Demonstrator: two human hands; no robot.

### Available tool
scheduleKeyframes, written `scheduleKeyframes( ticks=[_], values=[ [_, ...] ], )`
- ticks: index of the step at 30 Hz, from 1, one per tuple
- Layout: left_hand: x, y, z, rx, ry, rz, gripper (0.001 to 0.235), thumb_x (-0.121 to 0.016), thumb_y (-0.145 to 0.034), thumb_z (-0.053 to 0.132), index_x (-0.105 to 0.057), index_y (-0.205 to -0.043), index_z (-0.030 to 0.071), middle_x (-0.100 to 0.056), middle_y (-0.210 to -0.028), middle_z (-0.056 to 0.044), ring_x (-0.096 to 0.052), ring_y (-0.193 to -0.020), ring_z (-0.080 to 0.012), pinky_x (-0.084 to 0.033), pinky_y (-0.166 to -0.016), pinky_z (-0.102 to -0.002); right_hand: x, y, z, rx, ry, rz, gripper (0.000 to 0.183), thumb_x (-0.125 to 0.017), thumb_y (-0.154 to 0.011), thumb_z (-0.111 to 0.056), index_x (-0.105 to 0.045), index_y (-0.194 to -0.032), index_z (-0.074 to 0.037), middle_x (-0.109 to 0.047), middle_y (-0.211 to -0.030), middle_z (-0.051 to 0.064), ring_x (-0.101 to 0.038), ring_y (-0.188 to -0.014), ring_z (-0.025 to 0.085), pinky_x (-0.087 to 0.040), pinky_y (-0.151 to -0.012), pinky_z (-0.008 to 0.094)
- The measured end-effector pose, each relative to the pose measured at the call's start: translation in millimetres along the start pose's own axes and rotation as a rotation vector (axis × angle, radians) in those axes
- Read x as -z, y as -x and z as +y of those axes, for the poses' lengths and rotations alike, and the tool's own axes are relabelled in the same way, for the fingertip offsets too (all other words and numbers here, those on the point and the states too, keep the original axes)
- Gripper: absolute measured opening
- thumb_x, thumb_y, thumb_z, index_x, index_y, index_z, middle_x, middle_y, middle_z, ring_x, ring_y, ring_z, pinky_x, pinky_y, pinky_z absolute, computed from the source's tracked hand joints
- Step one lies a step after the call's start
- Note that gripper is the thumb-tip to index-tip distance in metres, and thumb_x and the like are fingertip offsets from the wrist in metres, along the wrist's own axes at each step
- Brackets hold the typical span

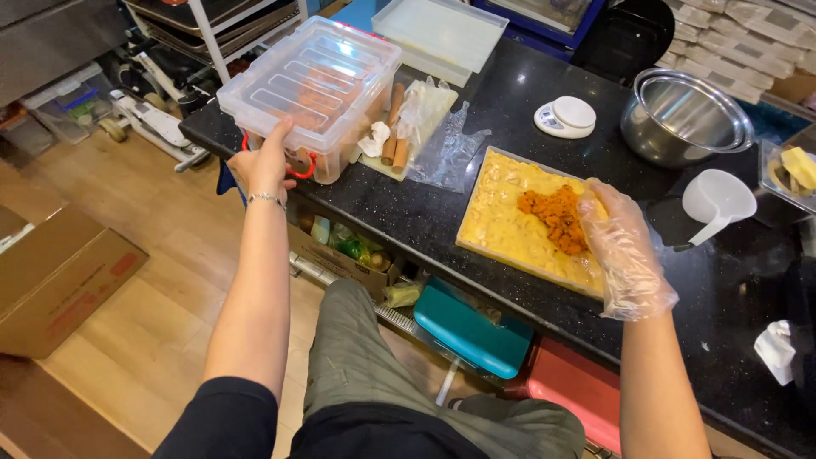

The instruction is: The person scoops an orange filling from a plastic container and spreads it evenly over a yellow base in a rectangular baking pan using their gloved hand.

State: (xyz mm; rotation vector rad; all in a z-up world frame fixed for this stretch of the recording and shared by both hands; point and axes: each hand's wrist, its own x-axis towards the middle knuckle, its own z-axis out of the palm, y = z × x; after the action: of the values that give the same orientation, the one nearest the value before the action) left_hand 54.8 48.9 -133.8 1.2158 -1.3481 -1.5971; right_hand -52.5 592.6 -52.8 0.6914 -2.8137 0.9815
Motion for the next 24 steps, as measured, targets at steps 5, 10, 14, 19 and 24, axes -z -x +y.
scheduleKeyframes(
  ticks=[5,10,14,19,24],
  values=[
    [5.7,-2.6,2.7,0.014,-0.169,-0.045,0.145,-0.109,-0.076,0.084,-0.046,-0.158,-0.018,-0.041,-0.164,-0.035,-0.039,-0.161,-0.0470,-0.041,-0.131,-0.060,-0.2,-0.7,-4.5,-0.020,-0.044,0.022,0.062,-0.064,-0.122,-0.043,-0.062,-0.169,-0.003,-0.057,-0.172,0.026,-0.052,-0.159,0.047,-0.040,-0.133,0.053],
    [0.2,-29.7,0.8,0.091,-0.007,-0.190,0.117,-0.103,-0.086,0.059,-0.043,-0.159,-0.010,-0.069,-0.132,-0.036,-0.088,-0.097,-0.0432,-0.071,-0.076,-0.069,-12.3,-15.2,17.8,0.112,-0.022,-0.010,0.067,-0.057,-0.122,-0.057,-0.062,-0.166,-0.006,-0.056,-0.174,0.023,-0.054,-0.158,0.047,-0.039,-0.135,0.053],
    [0.4,-26.4,20.2,-0.146,-0.229,-0.090,0.072,-0.103,-0.088,0.039,-0.062,-0.127,-0.006,-0.083,-0.099,-0.023,-0.088,-0.063,-0.0390,-0.078,-0.050,-0.059,-19.5,-16.9,33.2,0.189,0.065,-0.005,0.071,-0.058,-0.121,-0.060,-0.061,-0.167,-0.006,-0.058,-0.172,0.024,-0.056,-0.156,0.048,-0.039,-0.135,0.055],
    [-16.4,-95.5,26.1,-0.062,-0.707,-0.010,0.068,-0.076,-0.092,0.058,-0.077,-0.131,0.003,-0.090,-0.107,-0.007,-0.090,-0.090,-0.0179,-0.076,-0.071,-0.041,-12.4,-6.1,5.0,0.098,0.049,-0.044,0.085,-0.040,-0.116,-0.068,-0.056,-0.169,-0.003,-0.055,-0.174,0.025,-0.048,-0.161,0.042,-0.031,-0.134,0.057],
    [-23.8,-138.7,15.2,-0.175,-0.916,0.104,0.067,-0.074,-0.097,0.067,-0.088,-0.118,0.005,-0.089,-0.103,-0.015,-0.088,-0.102,-0.0252,-0.068,-0.096,-0.041,-16.9,-12.2,10.8,0.045,0.067,-0.062,0.076,-0.045,-0.118,-0.062,-0.060,-0.165,-0.005,-0.057,-0.173,0.022,-0.049,-0.160,0.041,-0.033,-0.133,0.057]
  ],
)
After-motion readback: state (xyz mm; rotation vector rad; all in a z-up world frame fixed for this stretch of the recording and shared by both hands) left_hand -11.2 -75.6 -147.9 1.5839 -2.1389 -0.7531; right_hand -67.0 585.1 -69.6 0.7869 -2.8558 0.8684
